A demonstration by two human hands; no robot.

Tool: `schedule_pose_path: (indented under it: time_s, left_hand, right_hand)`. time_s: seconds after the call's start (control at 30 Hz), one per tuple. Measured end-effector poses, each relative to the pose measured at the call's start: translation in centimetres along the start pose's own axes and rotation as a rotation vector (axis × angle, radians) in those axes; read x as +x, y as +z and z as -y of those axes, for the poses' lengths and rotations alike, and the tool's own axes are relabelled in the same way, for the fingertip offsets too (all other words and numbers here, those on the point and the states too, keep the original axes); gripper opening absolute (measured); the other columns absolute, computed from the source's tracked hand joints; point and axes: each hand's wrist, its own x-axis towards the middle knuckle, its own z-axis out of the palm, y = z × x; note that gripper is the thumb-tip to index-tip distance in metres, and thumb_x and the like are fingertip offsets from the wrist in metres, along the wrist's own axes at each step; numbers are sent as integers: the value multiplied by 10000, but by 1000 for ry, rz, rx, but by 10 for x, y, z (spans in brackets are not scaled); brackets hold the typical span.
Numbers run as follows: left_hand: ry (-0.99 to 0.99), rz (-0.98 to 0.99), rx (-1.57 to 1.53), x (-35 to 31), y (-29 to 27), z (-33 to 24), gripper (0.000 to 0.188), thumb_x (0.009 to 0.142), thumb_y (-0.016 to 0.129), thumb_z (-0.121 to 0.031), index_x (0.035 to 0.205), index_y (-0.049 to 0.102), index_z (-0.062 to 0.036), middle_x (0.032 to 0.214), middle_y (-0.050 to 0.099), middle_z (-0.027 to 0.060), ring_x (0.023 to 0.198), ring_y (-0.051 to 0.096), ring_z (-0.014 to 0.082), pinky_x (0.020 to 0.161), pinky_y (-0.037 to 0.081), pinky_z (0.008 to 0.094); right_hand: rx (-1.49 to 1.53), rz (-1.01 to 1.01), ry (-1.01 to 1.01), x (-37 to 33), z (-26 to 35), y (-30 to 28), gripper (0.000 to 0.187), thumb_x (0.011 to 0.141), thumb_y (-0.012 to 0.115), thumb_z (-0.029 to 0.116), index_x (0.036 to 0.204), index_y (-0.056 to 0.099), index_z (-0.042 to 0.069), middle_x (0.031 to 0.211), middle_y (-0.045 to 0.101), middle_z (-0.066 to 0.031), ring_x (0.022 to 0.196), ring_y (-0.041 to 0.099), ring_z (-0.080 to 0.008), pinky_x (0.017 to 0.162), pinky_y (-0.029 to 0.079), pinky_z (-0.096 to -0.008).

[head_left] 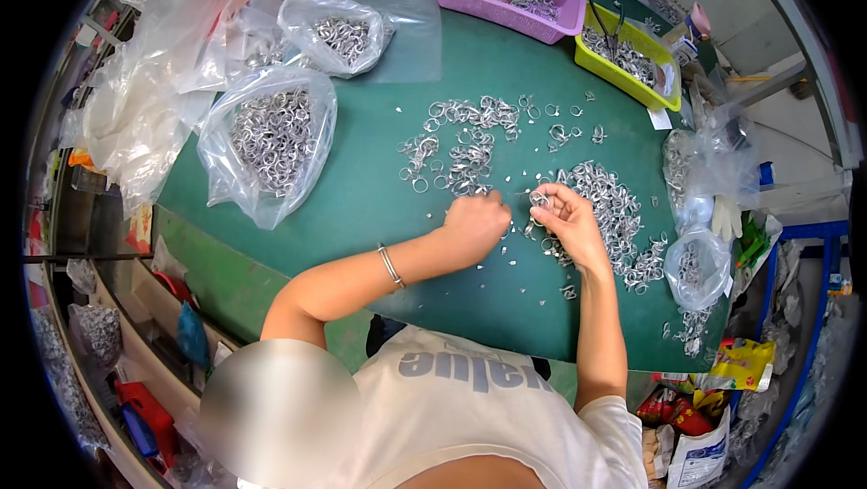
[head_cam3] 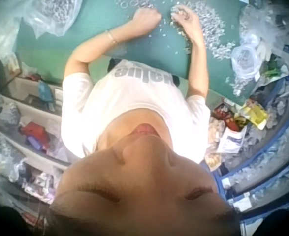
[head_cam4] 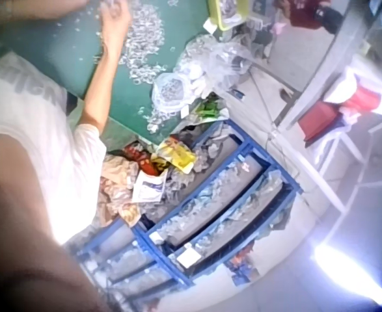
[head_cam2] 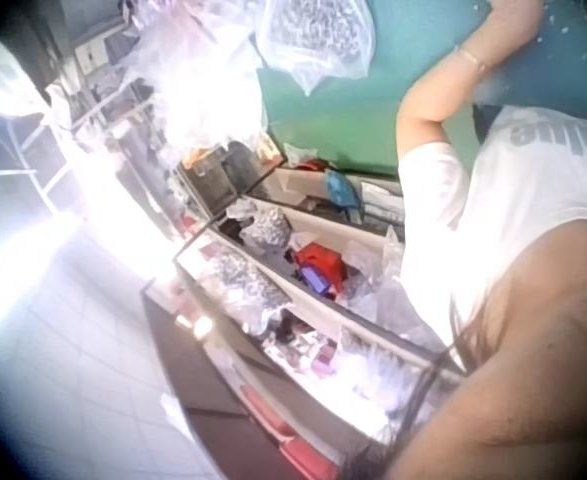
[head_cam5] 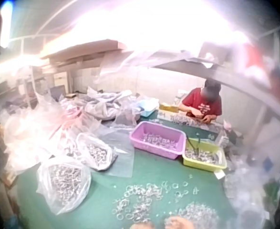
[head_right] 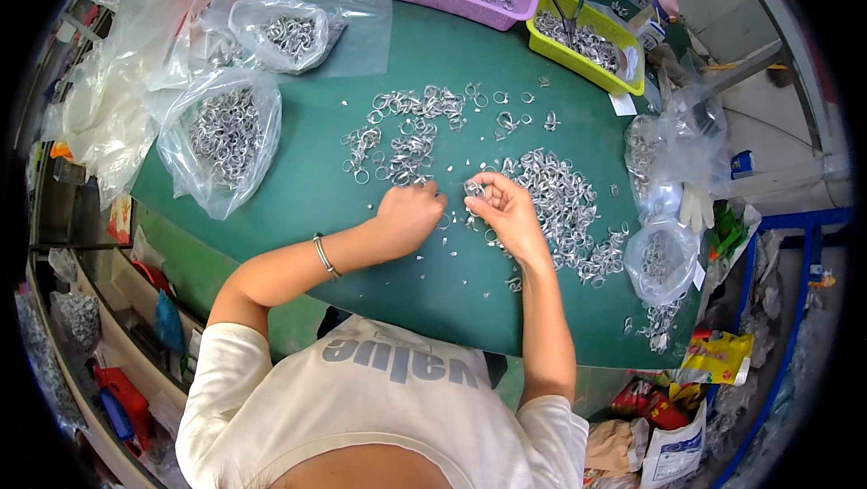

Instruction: The person assembles small silver metal rings and pins by hand on a green worktable. They pick up components, interlock them, and place the finished assemblies into a clear plastic bag. The workspace contains multiple bags of parts and colored trays.

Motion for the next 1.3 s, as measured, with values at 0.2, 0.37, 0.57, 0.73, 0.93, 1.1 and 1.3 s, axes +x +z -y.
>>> schedule_pose_path:
  time_s: [0.2,0.37,0.57,0.73,0.93,1.1,1.3]
  left_hand:
    - [-215,-99,-1219,-9,12,9,293,851,605,-283,1002,601,-32,831,627,72,636,628,176,487,483,294]
    - [-725,317,-2345,-35,0,-15,551,903,404,-587,1065,587,-94,837,638,22,644,620,121,429,434,207]
    - [-612,167,-2481,-55,1,-10,327,928,492,-379,1047,592,-91,861,597,30,715,582,116,424,399,208]
    - [-666,-566,-2074,-84,-67,47,190,868,600,-246,973,592,-87,741,575,11,611,545,103,401,368,185]
    - [-621,-998,139,-107,-118,163,200,832,649,-184,998,661,-73,1045,574,141,966,556,254,827,434,428]
    - [-702,-779,436,-103,-101,188,290,841,636,-249,1100,621,-120,1251,467,157,1195,407,356,1023,238,560]
    - [-606,-912,275,-104,-97,164,223,826,627,-116,1048,631,-101,1249,481,112,1208,438,320,1033,221,588]
  right_hand:
    - [152,-1,-40,-21,7,7,263,822,658,25,1071,576,23,842,600,22,670,505,-15,563,376,-161]
    - [-582,148,-332,-40,44,45,269,704,679,-37,964,647,25,853,601,-67,711,531,-138,637,432,-262]
    - [-406,36,-426,-35,44,48,192,753,647,-39,938,650,10,812,585,-56,728,582,-147,593,432,-269]
    - [-521,-190,-254,-22,20,27,170,768,621,-58,930,641,-8,770,582,-71,680,567,-151,616,437,-281]
    - [-819,-189,-438,-6,-5,33,199,724,679,17,915,621,0,870,588,-120,868,540,-310,789,432,-378]
    - [-1003,-107,-443,10,-19,46,224,710,683,22,924,618,11,928,573,-119,908,522,-309,785,431,-395]
    - [-564,-208,-145,7,-10,35,97,784,629,-21,875,606,3,853,612,-76,710,584,-167,631,445,-277]
